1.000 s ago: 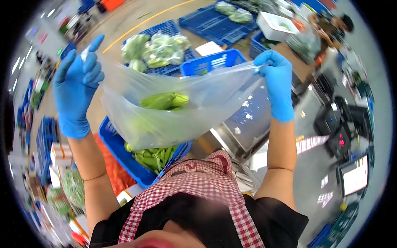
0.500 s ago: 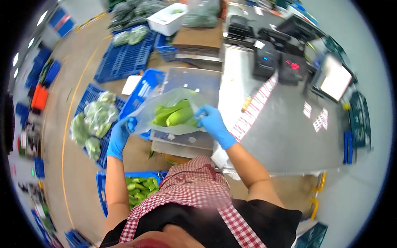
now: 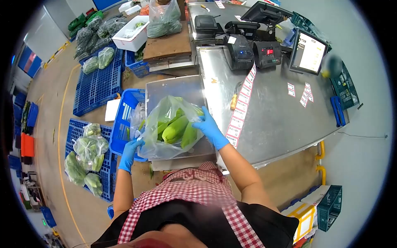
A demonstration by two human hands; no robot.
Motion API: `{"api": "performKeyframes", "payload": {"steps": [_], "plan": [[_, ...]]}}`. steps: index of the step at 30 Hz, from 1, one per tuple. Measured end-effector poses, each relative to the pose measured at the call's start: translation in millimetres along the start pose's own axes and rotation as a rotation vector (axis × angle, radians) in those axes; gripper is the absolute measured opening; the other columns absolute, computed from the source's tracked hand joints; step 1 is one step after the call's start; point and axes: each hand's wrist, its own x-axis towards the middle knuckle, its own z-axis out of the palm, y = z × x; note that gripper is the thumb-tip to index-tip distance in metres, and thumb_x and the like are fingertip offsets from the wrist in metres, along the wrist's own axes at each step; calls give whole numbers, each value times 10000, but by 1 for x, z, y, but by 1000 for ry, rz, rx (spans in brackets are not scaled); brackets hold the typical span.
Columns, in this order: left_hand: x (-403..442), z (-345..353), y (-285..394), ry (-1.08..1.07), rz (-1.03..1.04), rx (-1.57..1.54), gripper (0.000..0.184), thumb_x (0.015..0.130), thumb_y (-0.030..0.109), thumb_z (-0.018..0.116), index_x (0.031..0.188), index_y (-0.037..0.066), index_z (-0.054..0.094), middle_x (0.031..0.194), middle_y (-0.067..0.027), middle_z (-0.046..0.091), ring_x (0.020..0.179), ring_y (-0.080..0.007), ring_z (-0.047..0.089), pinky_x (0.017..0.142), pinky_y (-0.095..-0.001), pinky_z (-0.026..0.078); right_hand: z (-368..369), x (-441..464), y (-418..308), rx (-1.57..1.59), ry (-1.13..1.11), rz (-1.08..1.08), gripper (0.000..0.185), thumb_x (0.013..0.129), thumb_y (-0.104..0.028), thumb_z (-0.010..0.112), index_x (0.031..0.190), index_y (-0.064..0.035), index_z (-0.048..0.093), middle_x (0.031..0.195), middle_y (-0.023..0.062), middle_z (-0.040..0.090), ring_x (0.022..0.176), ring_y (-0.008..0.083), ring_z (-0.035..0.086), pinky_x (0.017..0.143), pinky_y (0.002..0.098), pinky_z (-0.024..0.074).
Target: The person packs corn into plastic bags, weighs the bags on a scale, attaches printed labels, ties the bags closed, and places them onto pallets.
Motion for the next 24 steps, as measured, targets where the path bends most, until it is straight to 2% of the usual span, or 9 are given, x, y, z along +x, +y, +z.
{"api": "performKeyframes", "payload": {"steps": [4, 7, 10, 13, 14, 17, 18, 22, 24], "plan": [[4, -2, -7, -72, 17, 14, 300, 783, 224, 644, 945, -29, 647, 888, -66, 642, 797, -125, 579, 725, -256, 448, 8, -2, -12, -124, 79, 1, 906, 684, -125, 713, 1391, 5, 162, 1074, 157, 527, 908, 191, 543, 847, 287, 431], [0, 5, 1, -135, 2, -39, 289, 816, 249, 591, 940, -2, 663, 946, -85, 644, 870, -150, 579, 809, -262, 420, 4, -1, -22, -88, 12, -11, 762, 771, -153, 628, 1377, 13, 197, 1039, 162, 561, 912, 207, 574, 842, 310, 445], [7, 4, 5, -270, 43, -173, 315, 851, 258, 545, 1006, -1, 637, 938, -91, 641, 859, -160, 591, 818, -270, 432, 2, -3, -33, 387, -277, 208, 580, 847, -148, 500, 1352, 3, 259, 1052, 181, 573, 968, 243, 585, 840, 327, 457], [-2, 20, 40, -373, 68, -279, 353, 873, 277, 507, 1076, 3, 602, 922, -86, 638, 852, -162, 598, 814, -272, 442, 0, 0, -37, 525, -401, 332, 476, 870, -113, 411, 1320, -8, 300, 1079, 181, 574, 1023, 281, 574, 837, 339, 467], [-1, 22, 44, -380, 82, -257, 359, 882, 274, 484, 1094, 5, 590, 922, -88, 638, 857, -168, 600, 827, -281, 440, 8, 6, -17, 497, -274, 381, 392, 846, -99, 440, 1230, -19, 437, 1016, 140, 605, 969, 233, 586, 820, 315, 463], [5, 19, 42, -375, 93, -263, 363, 887, 268, 464, 1109, 6, 580, 924, -88, 639, 856, -171, 604, 829, -287, 443, 22, 24, 40, -219, 152, -24, 288, 826, -83, 458, 1087, -29, 566, 963, 106, 622, 901, 182, 583, 800, 294, 454], [7, 18, 38, -365, 88, -279, 362, 885, 267, 465, 1108, 6, 581, 924, -87, 639, 853, -170, 604, 824, -286, 446, 24, 24, 48, -194, 147, -104, 231, 809, -85, 485, 985, -28, 623, 920, 86, 622, 829, 147, 564, 771, 272, 447], [2, 10, 29, -365, 63, -378, 365, 876, 263, 468, 1101, 1, 587, 899, -75, 640, 812, -164, 605, 780, -288, 464, 54, 7, 58, -260, -356, -46, 261, 797, -100, 496, 1019, -14, 603, 915, 98, 624, 833, 164, 577, 771, 282, 457], [-1, 7, 30, -361, 10, -397, 378, 871, 261, 463, 1117, 0, 582, 862, -71, 640, 808, -163, 605, 781, -283, 462, 80, -8, 57, -516, -467, 234, 275, 787, -109, 498, 1024, -10, 596, 925, 125, 626, 824, 199, 593, 770, 311, 466]]}}
